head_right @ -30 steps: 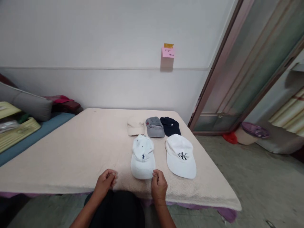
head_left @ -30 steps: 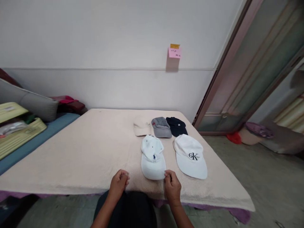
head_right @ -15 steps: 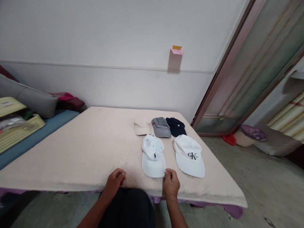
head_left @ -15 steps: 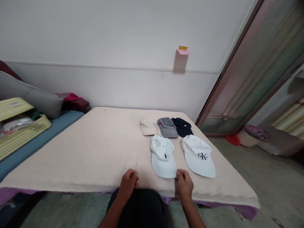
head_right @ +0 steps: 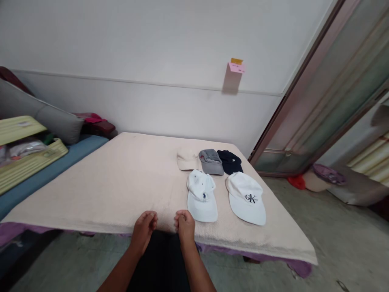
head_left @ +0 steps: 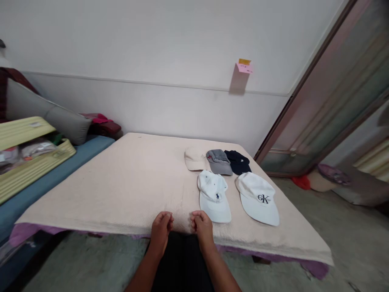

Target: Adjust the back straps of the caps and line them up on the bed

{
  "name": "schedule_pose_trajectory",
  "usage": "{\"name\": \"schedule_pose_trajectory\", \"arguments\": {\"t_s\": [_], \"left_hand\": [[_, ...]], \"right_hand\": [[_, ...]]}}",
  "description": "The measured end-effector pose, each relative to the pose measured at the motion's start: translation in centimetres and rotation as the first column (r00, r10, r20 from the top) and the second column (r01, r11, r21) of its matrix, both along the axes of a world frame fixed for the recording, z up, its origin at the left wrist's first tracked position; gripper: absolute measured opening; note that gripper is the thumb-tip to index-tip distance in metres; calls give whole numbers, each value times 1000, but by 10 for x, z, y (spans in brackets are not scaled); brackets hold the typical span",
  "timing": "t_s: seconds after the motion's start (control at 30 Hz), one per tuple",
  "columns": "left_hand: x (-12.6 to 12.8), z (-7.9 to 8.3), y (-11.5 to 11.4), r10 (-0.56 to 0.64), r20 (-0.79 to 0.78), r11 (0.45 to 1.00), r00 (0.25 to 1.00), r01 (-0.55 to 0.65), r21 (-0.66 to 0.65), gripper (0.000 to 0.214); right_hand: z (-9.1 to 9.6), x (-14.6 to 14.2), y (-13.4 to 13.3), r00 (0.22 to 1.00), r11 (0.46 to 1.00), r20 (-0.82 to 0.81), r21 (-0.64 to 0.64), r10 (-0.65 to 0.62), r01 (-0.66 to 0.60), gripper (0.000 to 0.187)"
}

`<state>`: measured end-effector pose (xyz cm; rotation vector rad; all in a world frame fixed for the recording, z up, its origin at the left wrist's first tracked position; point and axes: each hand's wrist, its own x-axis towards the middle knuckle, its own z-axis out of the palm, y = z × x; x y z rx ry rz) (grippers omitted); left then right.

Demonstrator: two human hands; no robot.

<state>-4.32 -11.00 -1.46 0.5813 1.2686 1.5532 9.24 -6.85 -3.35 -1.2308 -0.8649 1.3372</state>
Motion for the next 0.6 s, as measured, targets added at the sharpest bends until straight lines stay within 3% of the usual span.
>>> {"name": "schedule_pose_trajectory", "arguments": {"t_s": [0.17, 0.6], "left_hand": [[5, 2, 2, -6, -3, 1000, 1000, 6, 7, 20], [8, 1, -7, 15, 96, 998, 995, -21, 61, 23]], "right_hand": [[2, -12, 5, 997, 996, 7, -22, 83, -83, 14], [-5, 4, 6, 990, 991, 52, -49, 127, -125, 16]]}}
